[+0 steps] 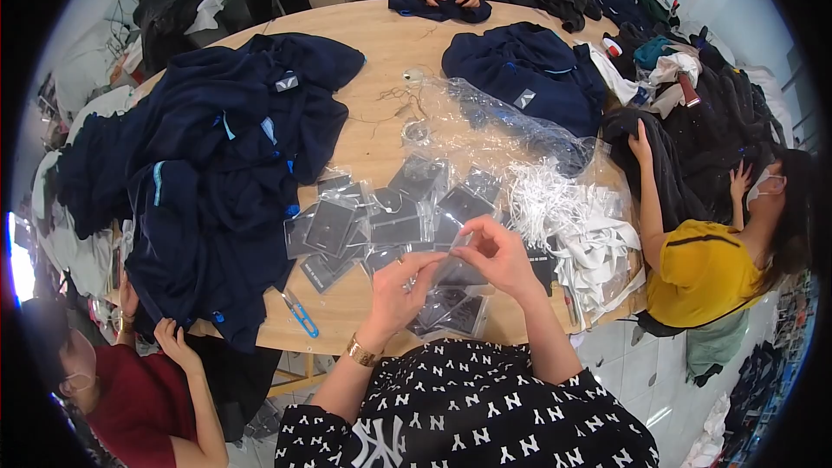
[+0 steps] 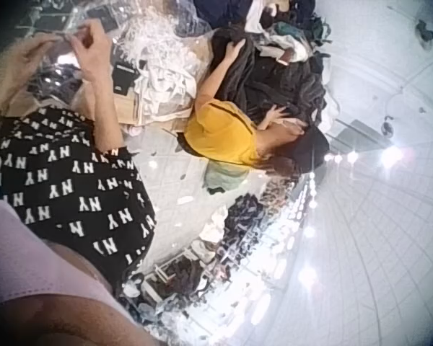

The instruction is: Sorting and organizing small plastic packets containing garment tags or spare parts on a factory workbench.

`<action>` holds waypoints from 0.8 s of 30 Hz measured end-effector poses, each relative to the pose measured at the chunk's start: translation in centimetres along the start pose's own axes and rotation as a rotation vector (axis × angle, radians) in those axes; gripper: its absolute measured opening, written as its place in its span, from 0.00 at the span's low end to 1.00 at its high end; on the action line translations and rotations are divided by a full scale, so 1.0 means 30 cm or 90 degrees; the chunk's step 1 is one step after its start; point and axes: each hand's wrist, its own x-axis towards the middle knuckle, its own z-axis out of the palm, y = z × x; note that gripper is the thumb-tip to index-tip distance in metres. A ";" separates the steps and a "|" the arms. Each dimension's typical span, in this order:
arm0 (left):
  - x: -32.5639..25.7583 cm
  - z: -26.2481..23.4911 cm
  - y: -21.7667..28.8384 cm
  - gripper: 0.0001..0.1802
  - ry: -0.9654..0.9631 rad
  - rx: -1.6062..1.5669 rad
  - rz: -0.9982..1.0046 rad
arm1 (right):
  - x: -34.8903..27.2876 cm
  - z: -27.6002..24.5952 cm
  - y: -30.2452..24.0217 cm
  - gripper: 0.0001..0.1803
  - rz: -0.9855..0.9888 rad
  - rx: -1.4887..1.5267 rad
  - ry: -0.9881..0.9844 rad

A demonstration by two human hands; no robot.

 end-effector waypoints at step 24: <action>0.034 0.001 -0.029 0.09 -0.129 -0.482 -0.355 | 0.009 -0.034 -0.045 0.04 0.064 0.075 -0.125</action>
